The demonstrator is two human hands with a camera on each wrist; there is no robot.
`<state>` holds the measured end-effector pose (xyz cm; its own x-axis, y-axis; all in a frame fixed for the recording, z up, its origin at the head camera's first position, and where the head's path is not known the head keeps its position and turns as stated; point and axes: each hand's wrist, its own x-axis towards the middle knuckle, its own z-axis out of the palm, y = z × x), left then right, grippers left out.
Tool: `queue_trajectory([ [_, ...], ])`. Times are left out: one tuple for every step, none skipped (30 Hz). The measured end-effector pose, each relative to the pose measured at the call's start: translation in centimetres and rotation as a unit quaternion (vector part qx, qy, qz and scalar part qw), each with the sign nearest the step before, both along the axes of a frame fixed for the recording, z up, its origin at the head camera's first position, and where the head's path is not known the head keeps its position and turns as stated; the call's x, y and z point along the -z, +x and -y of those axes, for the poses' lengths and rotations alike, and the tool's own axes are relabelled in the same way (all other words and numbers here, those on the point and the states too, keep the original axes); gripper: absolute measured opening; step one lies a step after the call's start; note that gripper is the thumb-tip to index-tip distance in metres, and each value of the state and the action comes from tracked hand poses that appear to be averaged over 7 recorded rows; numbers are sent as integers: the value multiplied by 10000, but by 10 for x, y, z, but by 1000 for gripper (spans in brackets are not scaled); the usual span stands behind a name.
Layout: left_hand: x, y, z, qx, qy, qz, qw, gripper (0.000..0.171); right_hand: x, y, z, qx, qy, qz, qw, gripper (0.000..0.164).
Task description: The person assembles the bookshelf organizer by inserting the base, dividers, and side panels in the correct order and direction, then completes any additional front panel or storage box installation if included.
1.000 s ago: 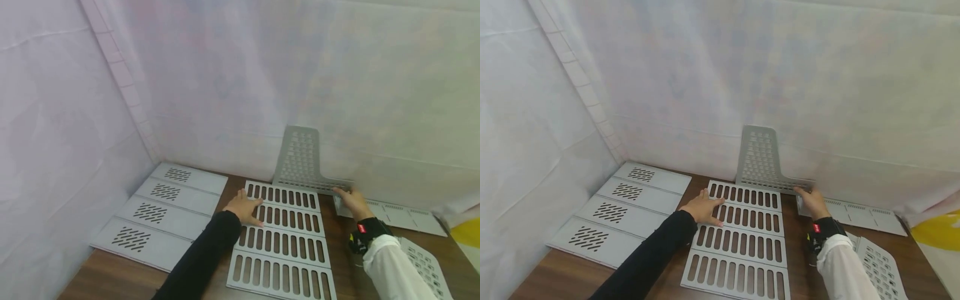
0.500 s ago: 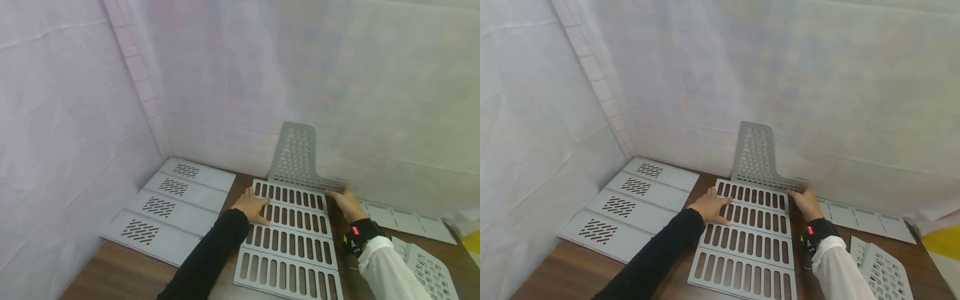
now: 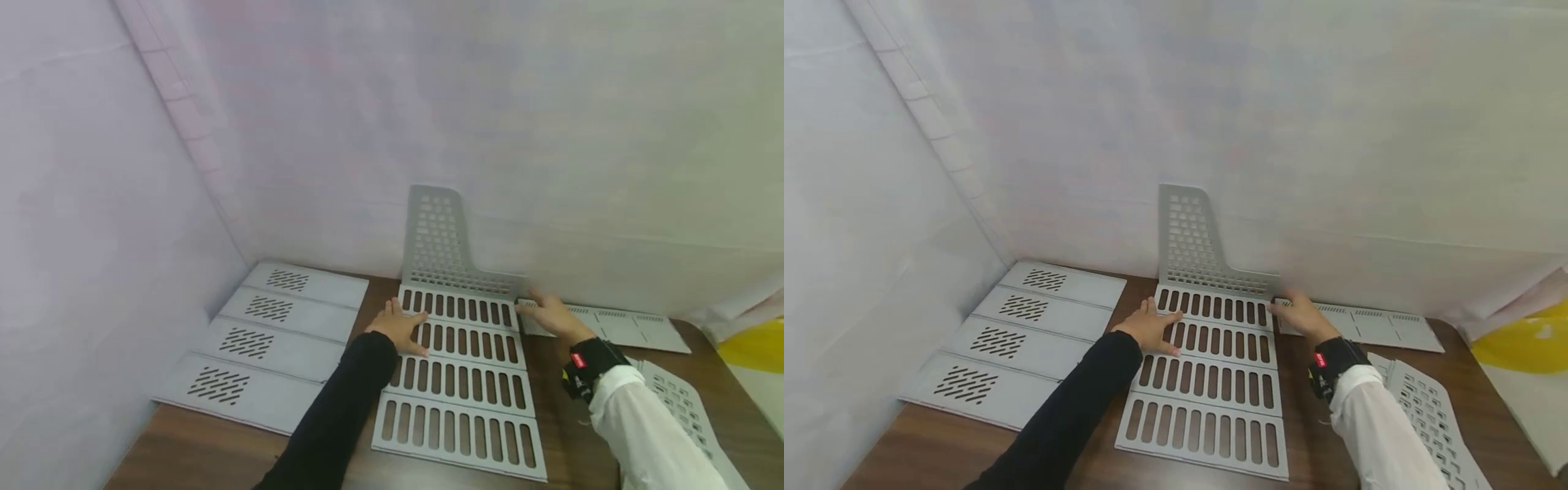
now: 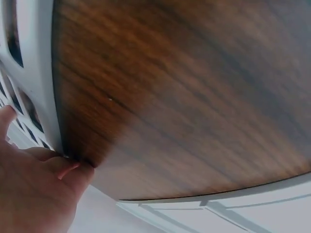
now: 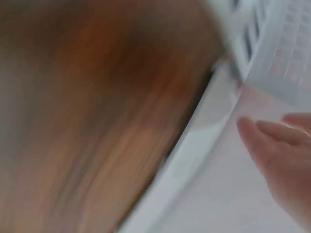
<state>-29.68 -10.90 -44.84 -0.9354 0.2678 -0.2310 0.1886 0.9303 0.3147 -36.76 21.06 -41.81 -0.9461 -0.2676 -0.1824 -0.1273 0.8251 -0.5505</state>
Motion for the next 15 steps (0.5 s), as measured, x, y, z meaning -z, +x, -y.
queue_trajectory([
  [0,1,4,-40,27,52,10000,86,3,9,-7,-311,313,-253,9987,76],
  [0,3,9,-92,62,110,9999,86,7,17,-16,-581,657,-479,9950,72],
  [-1,5,14,-132,72,125,9998,85,14,25,-26,-788,965,-661,9900,70],
  [-1,8,19,-177,80,150,9997,85,20,32,-36,-949,1118,-686,9868,68],
  [-1,10,24,-219,90,167,9996,84,27,38,-45,-1074,1213,-624,9848,68],
  [-2,12,28,-255,99,189,9994,84,33,42,-54,-1183,1295,-571,9828,68],
  [-2,14,31,-289,96,210,9993,83,39,44,-61,-1175,1348,-448,9829,68],
  [-1,15,34,-313,76,213,9993,83,42,46,-66,-1123,1382,-335,9834,67],
  [0,16,36,-325,81,213,9992,83,43,46,-69,-1070,1420,-242,9838,68],
  [1,17,36,-336,82,231,9991,83,41,46,-70,-1025,1460,-156,9838,68],
  [2,16,37,-326,91,224,9992,83,39,45,-72,-978,1536,-144,9832,67],
  [3,16,37,-338,119,229,9991,83,36,43,-72,-928,1660,-143,9816,69],
  [3,16,36,-354,141,215,9990,83,32,42,-73,-876,1812,-151,9794,70],
  [3,15,36,-368,165,204,9990,83,27,39,-74,-821,1977,-164,9767,72],
  [2,14,35,-372,195,178,9990,83,23,37,-76,-764,2143,-177,9736,75],
])
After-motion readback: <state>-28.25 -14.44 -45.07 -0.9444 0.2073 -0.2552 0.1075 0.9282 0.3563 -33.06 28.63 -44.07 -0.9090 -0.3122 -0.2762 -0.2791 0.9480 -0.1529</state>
